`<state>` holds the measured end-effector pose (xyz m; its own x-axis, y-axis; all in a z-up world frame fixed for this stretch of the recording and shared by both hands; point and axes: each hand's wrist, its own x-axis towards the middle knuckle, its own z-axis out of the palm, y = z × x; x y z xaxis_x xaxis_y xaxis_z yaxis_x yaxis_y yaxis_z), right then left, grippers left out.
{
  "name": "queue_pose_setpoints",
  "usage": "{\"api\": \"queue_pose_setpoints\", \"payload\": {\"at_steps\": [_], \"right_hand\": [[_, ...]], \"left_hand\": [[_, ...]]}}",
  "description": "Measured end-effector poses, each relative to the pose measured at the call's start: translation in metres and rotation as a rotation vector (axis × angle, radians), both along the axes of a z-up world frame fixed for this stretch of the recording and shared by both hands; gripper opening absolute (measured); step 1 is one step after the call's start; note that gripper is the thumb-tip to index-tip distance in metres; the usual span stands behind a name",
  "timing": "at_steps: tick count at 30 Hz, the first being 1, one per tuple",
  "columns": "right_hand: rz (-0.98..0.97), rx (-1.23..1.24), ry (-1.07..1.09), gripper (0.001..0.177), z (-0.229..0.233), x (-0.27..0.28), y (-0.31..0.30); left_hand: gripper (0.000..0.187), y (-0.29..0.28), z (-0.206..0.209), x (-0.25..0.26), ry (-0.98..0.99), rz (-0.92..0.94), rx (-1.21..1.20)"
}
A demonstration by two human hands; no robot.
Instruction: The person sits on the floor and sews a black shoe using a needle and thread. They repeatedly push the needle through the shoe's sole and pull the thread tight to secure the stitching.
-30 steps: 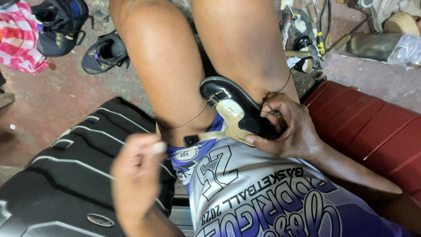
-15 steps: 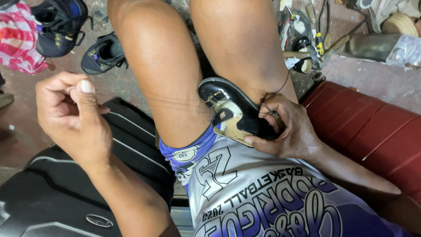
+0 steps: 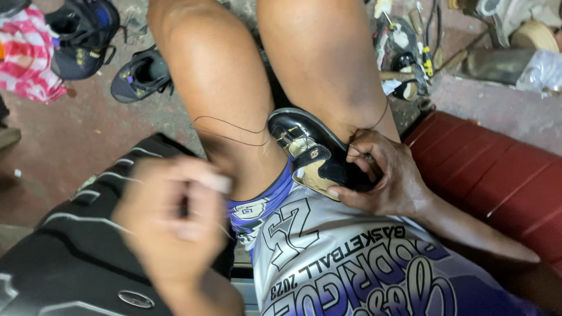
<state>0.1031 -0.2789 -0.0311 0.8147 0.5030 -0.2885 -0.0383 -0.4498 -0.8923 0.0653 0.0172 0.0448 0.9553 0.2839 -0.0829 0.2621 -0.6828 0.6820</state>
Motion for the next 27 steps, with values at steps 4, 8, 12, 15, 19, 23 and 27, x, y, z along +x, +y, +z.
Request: {"api": "queue_pose_setpoints", "payload": {"at_steps": [4, 8, 12, 15, 19, 23, 27], "right_hand": [[0.023, 0.015, -0.113, 0.062, 0.002, 0.002, 0.0], [-0.002, -0.031, -0.038, 0.063, 0.005, 0.0, 0.0], [0.005, 0.119, -0.1, 0.057, 0.01, 0.003, 0.004], [0.038, 0.031, -0.244, 0.063, 0.015, 0.007, 0.004], [0.1, 0.008, -0.413, 0.051, 0.018, 0.01, 0.007], [0.094, -0.001, -0.384, 0.049, 0.02, 0.01, 0.011], [0.119, -0.001, -0.371, 0.048, 0.021, 0.014, 0.014]], "left_hand": [[0.047, -0.05, -0.018, 0.004, 0.024, -0.221, 0.008], [0.042, -0.066, -0.036, -0.007, 0.206, -0.018, -0.285], [0.032, -0.061, -0.046, -0.022, 0.077, 0.173, -0.613], [0.034, -0.05, -0.047, -0.03, 0.18, 0.229, -0.767], [0.029, -0.04, -0.05, -0.038, 0.122, 0.224, -0.689], [0.019, -0.021, -0.057, -0.057, 0.097, 0.272, -0.871], [0.016, -0.006, -0.073, -0.072, 0.053, 0.285, -1.239]]}}
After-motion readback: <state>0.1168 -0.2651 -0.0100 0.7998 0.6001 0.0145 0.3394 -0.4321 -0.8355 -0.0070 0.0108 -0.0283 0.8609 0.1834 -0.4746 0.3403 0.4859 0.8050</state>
